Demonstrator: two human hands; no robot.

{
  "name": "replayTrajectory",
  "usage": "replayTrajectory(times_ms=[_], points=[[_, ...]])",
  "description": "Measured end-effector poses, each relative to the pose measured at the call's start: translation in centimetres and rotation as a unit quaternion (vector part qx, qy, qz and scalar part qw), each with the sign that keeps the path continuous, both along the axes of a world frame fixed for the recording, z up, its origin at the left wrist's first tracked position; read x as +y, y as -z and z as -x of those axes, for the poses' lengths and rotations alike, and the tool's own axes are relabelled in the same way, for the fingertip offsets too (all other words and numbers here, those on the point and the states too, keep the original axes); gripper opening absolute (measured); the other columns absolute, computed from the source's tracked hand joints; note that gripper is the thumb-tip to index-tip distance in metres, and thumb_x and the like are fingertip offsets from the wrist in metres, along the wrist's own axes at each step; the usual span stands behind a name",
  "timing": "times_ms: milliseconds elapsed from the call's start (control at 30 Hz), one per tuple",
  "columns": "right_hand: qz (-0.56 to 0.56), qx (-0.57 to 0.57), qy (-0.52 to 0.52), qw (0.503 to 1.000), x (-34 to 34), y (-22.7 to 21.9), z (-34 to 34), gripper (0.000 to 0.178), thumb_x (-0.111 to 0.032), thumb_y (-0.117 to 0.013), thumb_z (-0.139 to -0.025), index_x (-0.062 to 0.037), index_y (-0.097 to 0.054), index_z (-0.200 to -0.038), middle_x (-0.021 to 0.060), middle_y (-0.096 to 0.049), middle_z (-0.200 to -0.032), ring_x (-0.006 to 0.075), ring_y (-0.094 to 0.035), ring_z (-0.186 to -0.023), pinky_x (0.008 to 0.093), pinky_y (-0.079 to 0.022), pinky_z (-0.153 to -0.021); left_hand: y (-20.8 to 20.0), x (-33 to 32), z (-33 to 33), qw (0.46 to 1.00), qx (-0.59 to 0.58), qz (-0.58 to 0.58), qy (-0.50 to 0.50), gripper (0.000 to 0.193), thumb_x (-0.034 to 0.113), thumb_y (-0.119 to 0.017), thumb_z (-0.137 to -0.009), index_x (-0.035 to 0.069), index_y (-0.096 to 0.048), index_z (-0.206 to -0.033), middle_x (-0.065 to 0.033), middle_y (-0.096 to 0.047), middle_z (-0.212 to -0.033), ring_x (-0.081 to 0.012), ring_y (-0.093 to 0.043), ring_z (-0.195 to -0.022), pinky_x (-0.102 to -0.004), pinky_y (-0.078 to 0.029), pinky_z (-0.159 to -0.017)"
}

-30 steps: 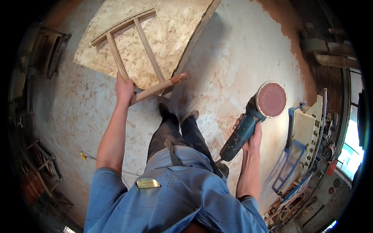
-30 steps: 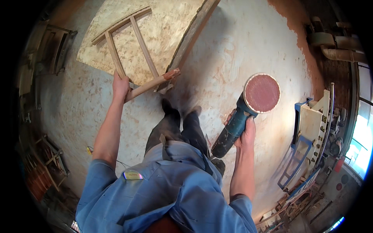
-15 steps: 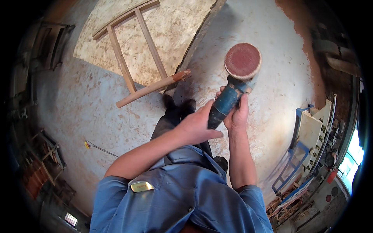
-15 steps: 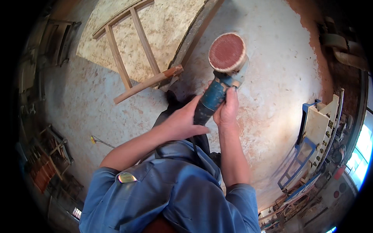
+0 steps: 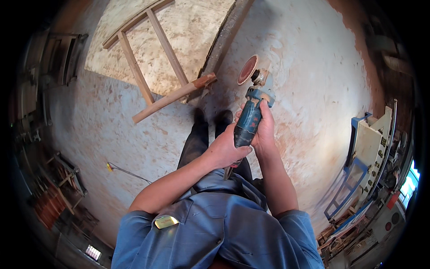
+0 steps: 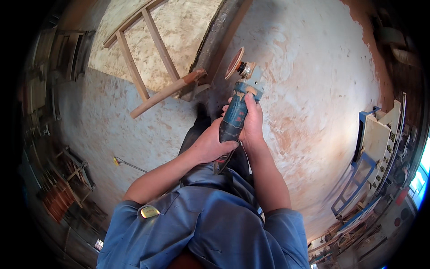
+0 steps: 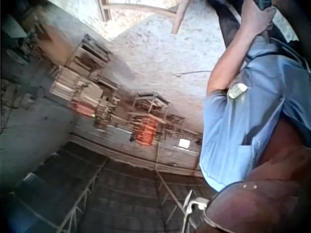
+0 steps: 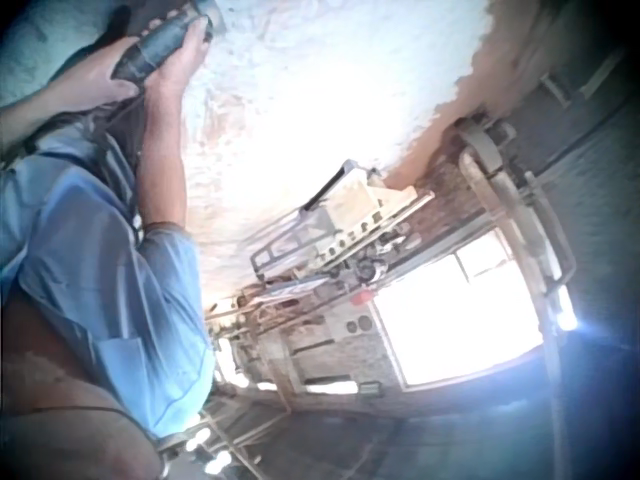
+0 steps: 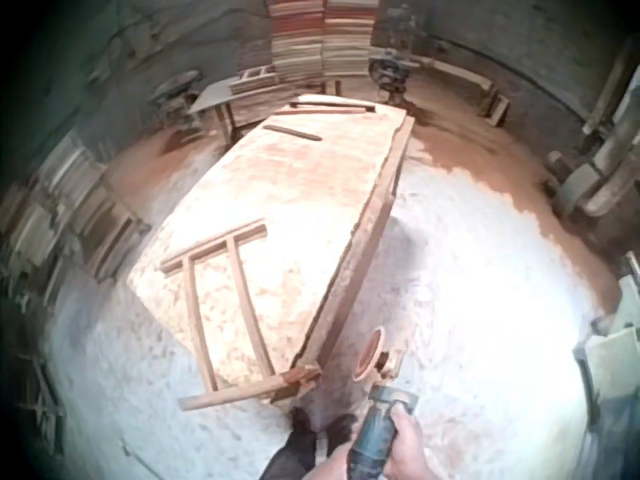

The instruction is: The person assembles a wooden chair frame by applying glue to the joints and inserting dowels. They use a power sander to smooth the glued areas and a table saw to cut wooden pieces to size. The person works in a workshop environment, handling various tools and wooden components.

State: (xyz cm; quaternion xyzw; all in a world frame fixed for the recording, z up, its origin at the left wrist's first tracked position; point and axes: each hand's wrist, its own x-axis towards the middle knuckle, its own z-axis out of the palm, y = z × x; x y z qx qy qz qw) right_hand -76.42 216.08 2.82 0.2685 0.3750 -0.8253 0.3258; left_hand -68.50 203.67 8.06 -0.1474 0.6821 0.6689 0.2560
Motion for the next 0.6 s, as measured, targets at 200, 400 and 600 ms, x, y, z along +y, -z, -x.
replayTrajectory(times_ms=[200, 400, 600], points=[[-0.109, 0.019, -0.015, 0.994, -0.2, -0.2, -0.5, 0.064, -0.059, -0.045, -0.095, 0.0026, -0.054, -0.112, 0.0138, -0.065, -0.089, 0.0272, -0.066, -0.077, 0.0400, -0.057, -0.070, 0.8, -1.3, -0.4, 0.994, -0.010, -0.105, 0.013, 0.049, 0.016, -0.069, -0.075, -0.001, -0.050, -0.117, -0.0074, -0.056, -0.101, -0.0164, -0.056, -0.097, -0.0319, -0.047, -0.087], [0.142, -0.037, -0.010, 0.989, -0.4, -0.4, -3.0, 0.060, -0.053, -0.054, -0.093, 0.0037, -0.056, -0.111, 0.0183, -0.065, -0.096, 0.0291, -0.067, -0.086, 0.0444, -0.057, -0.078, 0.8, -4.0, -1.9, 0.991, 0.012, -0.111, 0.076, 0.049, 0.023, -0.071, -0.079, -0.001, -0.052, -0.116, -0.0156, -0.061, -0.101, -0.0242, -0.061, -0.094, -0.0363, -0.048, -0.085], [-0.034, 0.076, -0.002, 0.997, -1.2, 0.9, -5.3, 0.031, -0.022, -0.062, -0.090, 0.0029, -0.056, -0.108, 0.0157, -0.065, -0.094, 0.0267, -0.068, -0.078, 0.0413, -0.058, -0.072, 3.5, -16.7, -1.0, 0.916, 0.095, 0.387, -0.055, 0.044, 0.032, -0.058, -0.092, -0.001, -0.055, -0.121, -0.0259, -0.057, -0.120, -0.0399, -0.055, -0.112, -0.0451, -0.045, -0.095]])
